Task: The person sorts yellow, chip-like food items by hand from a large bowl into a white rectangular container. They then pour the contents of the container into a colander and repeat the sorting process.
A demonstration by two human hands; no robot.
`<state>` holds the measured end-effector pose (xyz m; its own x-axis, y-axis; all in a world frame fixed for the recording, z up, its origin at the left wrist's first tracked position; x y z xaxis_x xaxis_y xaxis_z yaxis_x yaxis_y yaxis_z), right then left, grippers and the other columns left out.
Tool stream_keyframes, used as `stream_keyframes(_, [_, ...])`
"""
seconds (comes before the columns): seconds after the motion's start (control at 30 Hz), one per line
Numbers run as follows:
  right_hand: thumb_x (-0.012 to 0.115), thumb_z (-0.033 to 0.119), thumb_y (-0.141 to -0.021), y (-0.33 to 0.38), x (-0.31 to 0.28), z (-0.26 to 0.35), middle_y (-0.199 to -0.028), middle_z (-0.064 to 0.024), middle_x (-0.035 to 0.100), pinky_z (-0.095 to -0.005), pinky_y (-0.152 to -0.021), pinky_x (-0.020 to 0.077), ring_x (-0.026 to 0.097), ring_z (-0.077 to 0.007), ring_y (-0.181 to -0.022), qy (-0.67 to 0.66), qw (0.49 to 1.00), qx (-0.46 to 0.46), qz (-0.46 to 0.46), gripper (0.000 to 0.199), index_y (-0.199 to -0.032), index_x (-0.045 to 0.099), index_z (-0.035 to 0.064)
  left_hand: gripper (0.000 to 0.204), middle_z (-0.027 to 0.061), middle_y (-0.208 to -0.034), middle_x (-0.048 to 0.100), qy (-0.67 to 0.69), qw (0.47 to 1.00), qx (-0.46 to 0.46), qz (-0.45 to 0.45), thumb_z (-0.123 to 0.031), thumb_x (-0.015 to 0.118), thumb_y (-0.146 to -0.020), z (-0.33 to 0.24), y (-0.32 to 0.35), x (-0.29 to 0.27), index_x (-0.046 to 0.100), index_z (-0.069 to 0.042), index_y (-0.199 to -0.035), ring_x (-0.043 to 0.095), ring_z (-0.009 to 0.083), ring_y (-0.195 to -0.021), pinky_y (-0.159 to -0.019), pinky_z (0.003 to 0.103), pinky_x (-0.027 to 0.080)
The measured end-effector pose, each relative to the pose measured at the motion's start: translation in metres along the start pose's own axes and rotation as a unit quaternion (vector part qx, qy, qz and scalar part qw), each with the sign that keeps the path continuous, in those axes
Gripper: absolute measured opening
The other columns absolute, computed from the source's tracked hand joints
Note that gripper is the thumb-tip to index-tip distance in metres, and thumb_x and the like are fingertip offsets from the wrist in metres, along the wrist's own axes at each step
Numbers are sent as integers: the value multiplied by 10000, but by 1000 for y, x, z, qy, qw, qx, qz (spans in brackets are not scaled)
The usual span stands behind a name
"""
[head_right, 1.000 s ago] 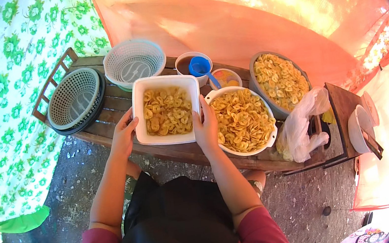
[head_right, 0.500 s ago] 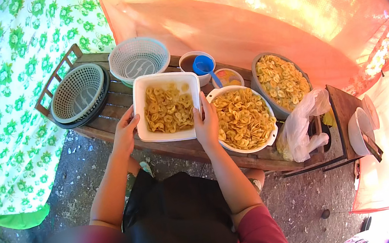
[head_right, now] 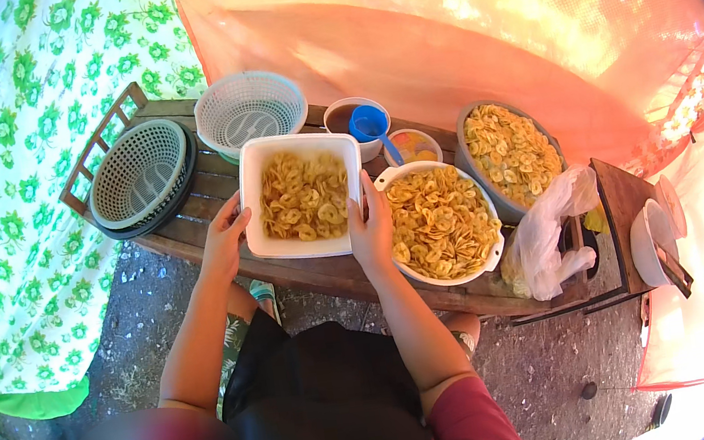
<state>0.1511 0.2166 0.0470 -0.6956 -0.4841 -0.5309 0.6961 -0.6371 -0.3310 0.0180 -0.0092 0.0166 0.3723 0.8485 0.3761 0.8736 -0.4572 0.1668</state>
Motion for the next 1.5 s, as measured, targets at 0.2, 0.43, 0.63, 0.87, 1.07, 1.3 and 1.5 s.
stream_keyframes(0.2, [578, 95, -895, -3, -2, 8, -1002, -121, 571, -314, -758, 439, 525, -181, -831, -23, 999, 13, 41, 509, -1370, 412, 18, 446, 13, -925, 579, 18, 1000, -16, 3, -109, 628, -887, 4, -1, 2, 508, 9, -1300, 544, 85, -828, -732, 217, 448])
stream_keyframes(0.43, [575, 52, -877, -5, -5, 5, -1063, -135, 583, -290, -800, 446, 550, -182, -889, -22, 997, 52, 50, 497, -1353, 433, 13, 457, -18, -873, 528, -6, 999, -39, -12, -115, 624, -893, 8, -3, 8, 496, 11, -1312, 510, 74, -826, -760, 210, 422])
stream_keyframes(0.63, [581, 34, -870, -4, -5, -1, -1099, -131, 571, -301, -803, 444, 541, -186, -903, -18, 996, 50, 65, 514, -1358, 421, 3, 473, 7, -976, 570, -11, 1000, -17, 24, -138, 622, -896, 9, -5, 13, 485, -9, -1330, 545, 90, -891, -786, 230, 442])
stream_keyframes(0.87, [606, 61, -866, -7, -4, -4, -805, -9, 497, -241, -636, 406, 455, -100, -700, -27, 999, -4, 18, 512, -1353, 450, 39, 462, 20, -1045, 585, 14, 999, -37, -8, -123, 619, -898, 11, -2, 15, 487, 17, -1318, 547, 97, -944, -830, 232, 437])
stream_keyframes(1.07, [602, 87, -872, -7, -11, -1, -947, -110, 588, -307, -724, 447, 526, -184, -769, -72, 997, -38, -9, 484, -1326, 458, 2, 437, 39, -1062, 596, 40, 998, 42, -18, -123, 614, -901, 8, 2, 17, 505, 26, -1298, 549, 100, -942, -827, 232, 438])
stream_keyframes(1.3, [588, 58, -868, -9, -9, -5, -941, -88, 526, -290, -714, 431, 504, -163, -782, -29, 999, -21, -18, 485, -1332, 455, 22, 454, 22, -999, 585, 43, 998, 46, -22, -154, 636, -890, 16, -3, 16, 514, 27, -1288, 546, 94, -919, -807, 225, 441])
stream_keyframes(1.5, [579, 78, -883, -9, -9, -3, -1007, -122, 549, -308, -759, 437, 527, -209, -833, -8, 999, -33, 7, 494, -1353, 435, 29, 434, 40, -1129, 596, 7, 999, 12, -34, -145, 588, -921, 13, -4, 15, 493, 15, -1313, 576, 110, -972, -839, 237, 447])
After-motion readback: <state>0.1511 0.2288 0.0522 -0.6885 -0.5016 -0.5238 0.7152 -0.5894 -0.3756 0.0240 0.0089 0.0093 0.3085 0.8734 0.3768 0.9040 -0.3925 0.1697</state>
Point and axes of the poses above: each hand's wrist, its own y-axis away from the middle knuckle, its own x-axis out of the palm, z = x × y, the point moved 5 cm from there along -y, towards the middle knuckle
